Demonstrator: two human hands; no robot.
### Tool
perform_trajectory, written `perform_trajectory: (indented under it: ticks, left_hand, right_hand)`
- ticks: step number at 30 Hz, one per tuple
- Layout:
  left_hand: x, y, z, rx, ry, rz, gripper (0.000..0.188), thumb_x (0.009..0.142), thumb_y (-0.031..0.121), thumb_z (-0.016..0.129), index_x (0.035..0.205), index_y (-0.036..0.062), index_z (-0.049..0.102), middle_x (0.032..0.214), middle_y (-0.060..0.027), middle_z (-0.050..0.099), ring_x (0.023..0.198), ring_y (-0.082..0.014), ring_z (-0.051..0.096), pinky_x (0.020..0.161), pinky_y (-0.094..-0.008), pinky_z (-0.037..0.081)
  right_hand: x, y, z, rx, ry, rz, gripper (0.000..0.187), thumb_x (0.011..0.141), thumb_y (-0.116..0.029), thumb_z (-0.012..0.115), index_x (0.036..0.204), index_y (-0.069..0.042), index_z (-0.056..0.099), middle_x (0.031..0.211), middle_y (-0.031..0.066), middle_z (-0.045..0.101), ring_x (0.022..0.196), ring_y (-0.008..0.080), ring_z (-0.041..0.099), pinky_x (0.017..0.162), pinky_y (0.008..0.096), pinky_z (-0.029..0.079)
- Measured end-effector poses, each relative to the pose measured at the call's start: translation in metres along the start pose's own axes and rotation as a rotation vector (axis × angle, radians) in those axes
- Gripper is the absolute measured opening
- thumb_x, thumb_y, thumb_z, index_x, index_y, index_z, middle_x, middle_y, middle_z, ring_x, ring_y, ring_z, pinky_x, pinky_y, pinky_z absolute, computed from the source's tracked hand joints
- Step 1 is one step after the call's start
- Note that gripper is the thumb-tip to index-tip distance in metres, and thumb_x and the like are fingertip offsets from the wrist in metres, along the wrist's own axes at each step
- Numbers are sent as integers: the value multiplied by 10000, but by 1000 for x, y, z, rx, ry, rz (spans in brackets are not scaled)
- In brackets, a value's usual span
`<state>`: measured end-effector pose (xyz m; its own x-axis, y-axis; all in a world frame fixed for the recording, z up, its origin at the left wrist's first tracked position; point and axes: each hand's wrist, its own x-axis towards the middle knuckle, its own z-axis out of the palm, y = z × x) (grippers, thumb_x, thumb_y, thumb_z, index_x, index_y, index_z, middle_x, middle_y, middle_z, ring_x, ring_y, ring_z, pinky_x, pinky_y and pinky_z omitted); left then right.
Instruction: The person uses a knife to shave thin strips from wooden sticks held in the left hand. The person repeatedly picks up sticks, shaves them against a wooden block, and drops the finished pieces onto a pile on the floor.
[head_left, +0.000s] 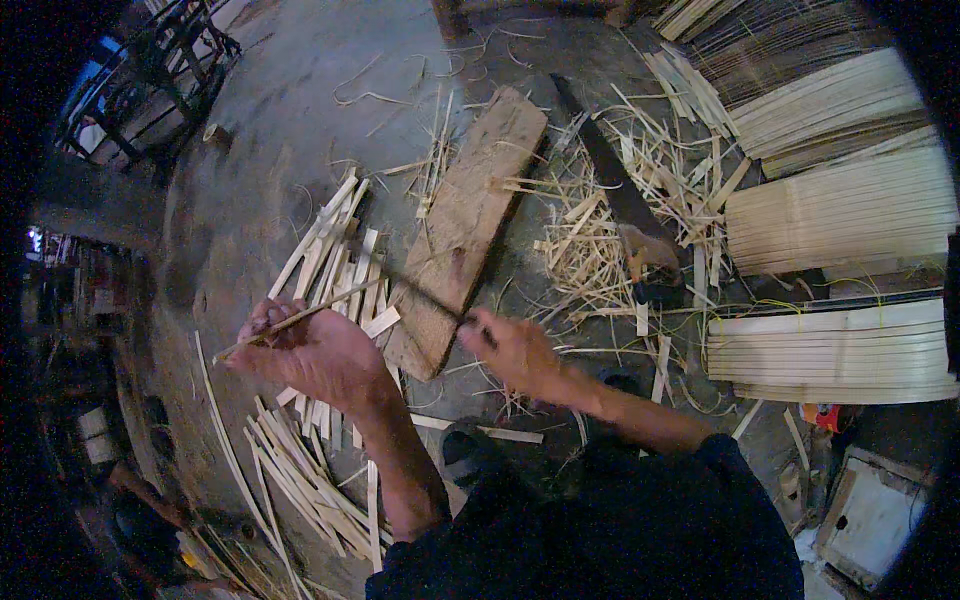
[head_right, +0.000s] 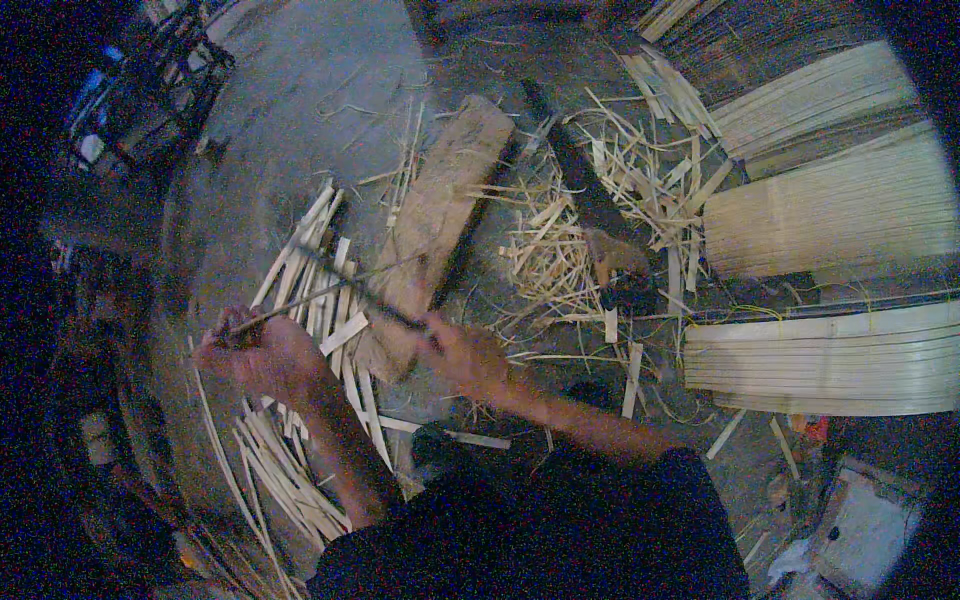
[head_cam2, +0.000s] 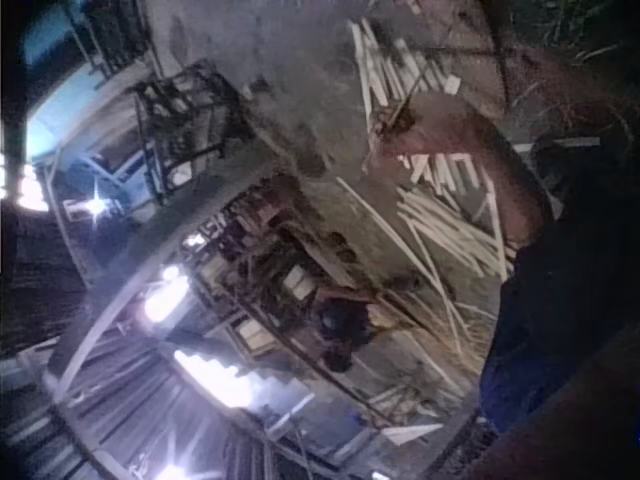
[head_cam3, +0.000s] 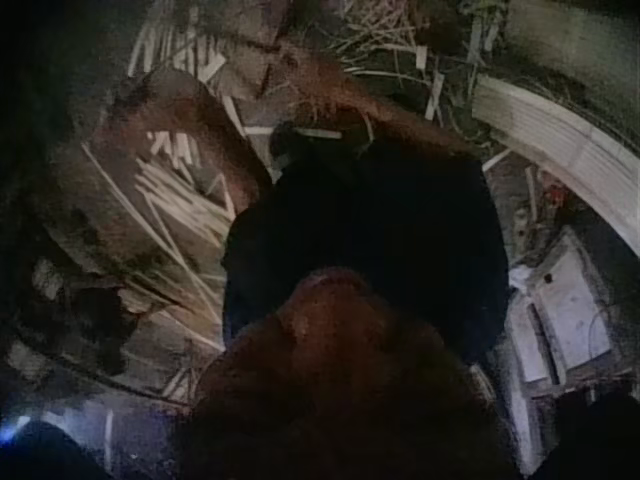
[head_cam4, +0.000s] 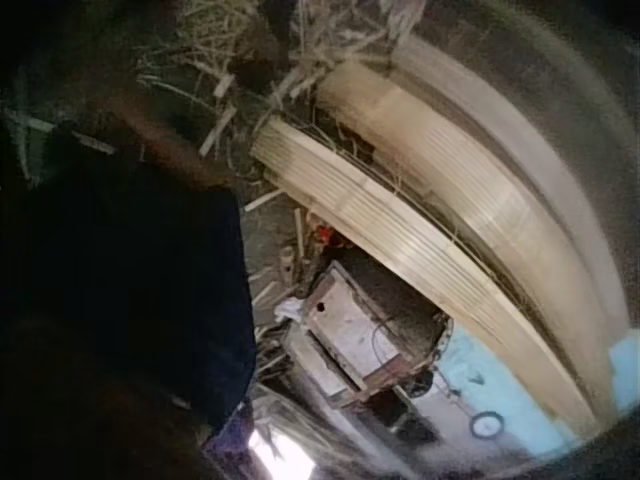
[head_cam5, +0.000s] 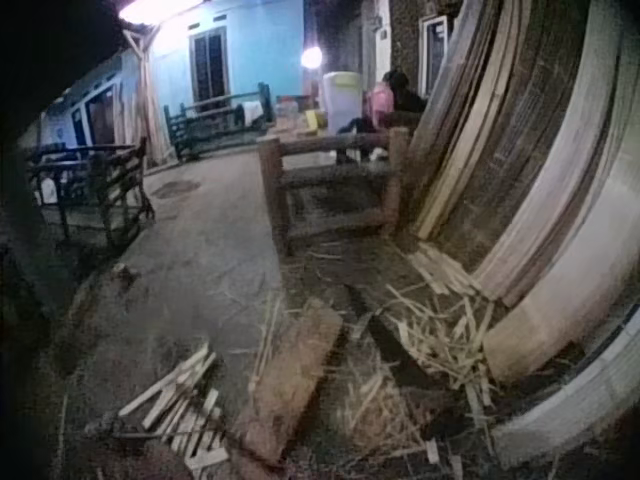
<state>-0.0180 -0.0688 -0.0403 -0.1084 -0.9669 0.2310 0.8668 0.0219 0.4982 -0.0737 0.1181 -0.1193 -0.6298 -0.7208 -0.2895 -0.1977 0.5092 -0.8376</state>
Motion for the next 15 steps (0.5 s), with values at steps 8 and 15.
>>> perform_trajectory:
  ticks: [8, 15]
  left_hand:
    - [14, -20, -1, 340, -44, 227, 262, 948, 333, 486, 910, 78, 528, 739, -33, 483, 714, -131, 461, 697, -274, 385]
    - [-10, -33, -43, 936, -314, -248, 350, 960, 203, 430, 1261, 23, 429, 736, -15, 443, 655, -105, 472, 589, -257, 426]
  right_hand:
    - [29, 73, -3, -40, 116, 173, 515, 921, -473, 440, 990, 24, 556, 858, 257, 610, 779, 416, 604, 696, 482, 477]
    - [14, 77, -19, -219, 564, -259, 385, 851, -388, 592, 1029, -46, 595, 861, 186, 641, 769, 391, 619, 694, 431, 493]
